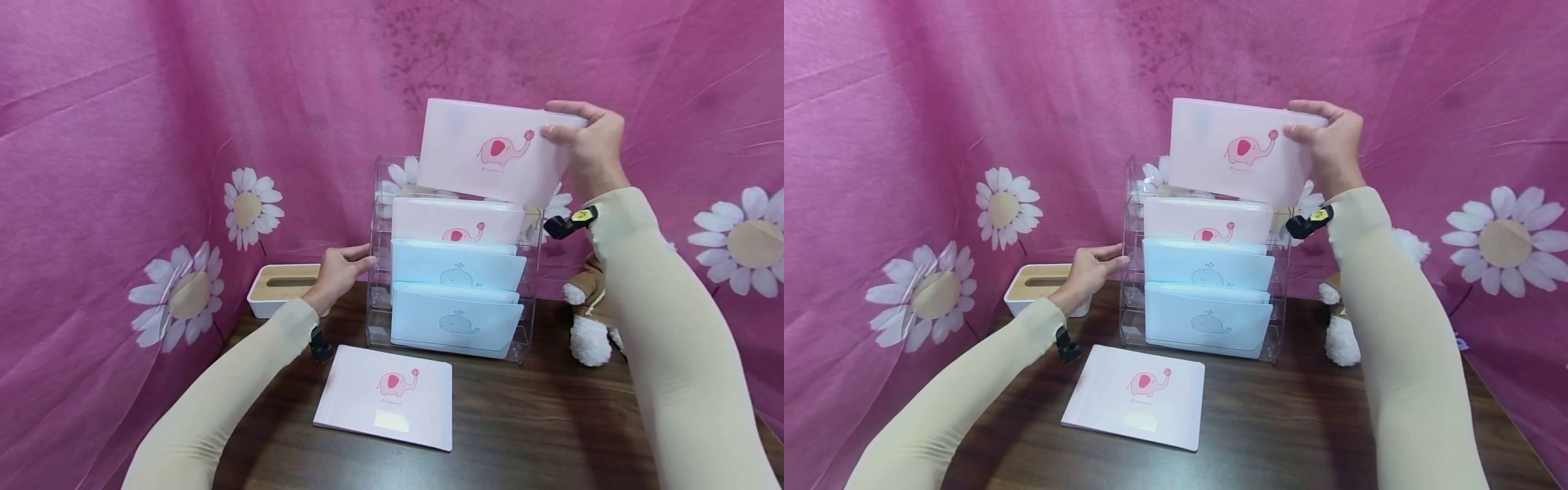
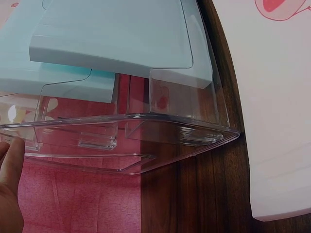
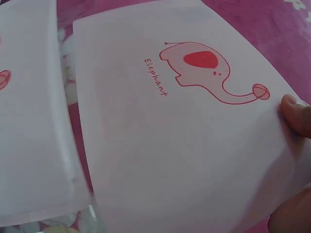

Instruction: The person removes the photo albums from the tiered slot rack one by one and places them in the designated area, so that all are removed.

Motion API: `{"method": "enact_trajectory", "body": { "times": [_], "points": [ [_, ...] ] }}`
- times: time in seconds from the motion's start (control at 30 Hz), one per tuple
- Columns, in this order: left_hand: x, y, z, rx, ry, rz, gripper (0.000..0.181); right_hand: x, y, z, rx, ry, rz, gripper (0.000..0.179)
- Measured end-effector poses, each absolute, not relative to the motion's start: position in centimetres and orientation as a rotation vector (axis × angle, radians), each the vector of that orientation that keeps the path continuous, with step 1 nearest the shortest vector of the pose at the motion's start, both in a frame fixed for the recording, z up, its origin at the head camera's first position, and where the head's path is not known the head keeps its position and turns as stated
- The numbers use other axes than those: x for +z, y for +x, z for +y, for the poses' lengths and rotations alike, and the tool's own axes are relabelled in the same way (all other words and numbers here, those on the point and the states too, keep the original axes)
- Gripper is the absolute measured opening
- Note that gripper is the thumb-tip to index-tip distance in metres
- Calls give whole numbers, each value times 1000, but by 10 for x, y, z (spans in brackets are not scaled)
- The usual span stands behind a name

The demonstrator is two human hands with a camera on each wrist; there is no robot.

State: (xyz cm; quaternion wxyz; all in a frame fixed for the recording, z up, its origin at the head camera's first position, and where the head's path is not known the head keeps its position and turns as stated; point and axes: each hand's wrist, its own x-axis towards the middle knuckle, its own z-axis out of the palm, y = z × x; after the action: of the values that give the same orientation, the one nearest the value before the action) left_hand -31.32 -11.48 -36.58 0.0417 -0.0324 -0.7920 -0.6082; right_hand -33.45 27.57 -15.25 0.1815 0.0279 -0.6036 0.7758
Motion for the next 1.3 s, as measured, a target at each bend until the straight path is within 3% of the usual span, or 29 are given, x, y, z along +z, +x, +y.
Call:
{"method": "enact_trajectory", "body": {
  "times": [0.67,1.3],
  "points": [
    [-368,-316,-113,-1874,-95,-2417,40,-137,-314,307,2295,228,-1274,45],
    [-364,-316,-111,-1860,-87,-2460,40,-172,-275,338,2474,303,-1027,40]
  ]
}}
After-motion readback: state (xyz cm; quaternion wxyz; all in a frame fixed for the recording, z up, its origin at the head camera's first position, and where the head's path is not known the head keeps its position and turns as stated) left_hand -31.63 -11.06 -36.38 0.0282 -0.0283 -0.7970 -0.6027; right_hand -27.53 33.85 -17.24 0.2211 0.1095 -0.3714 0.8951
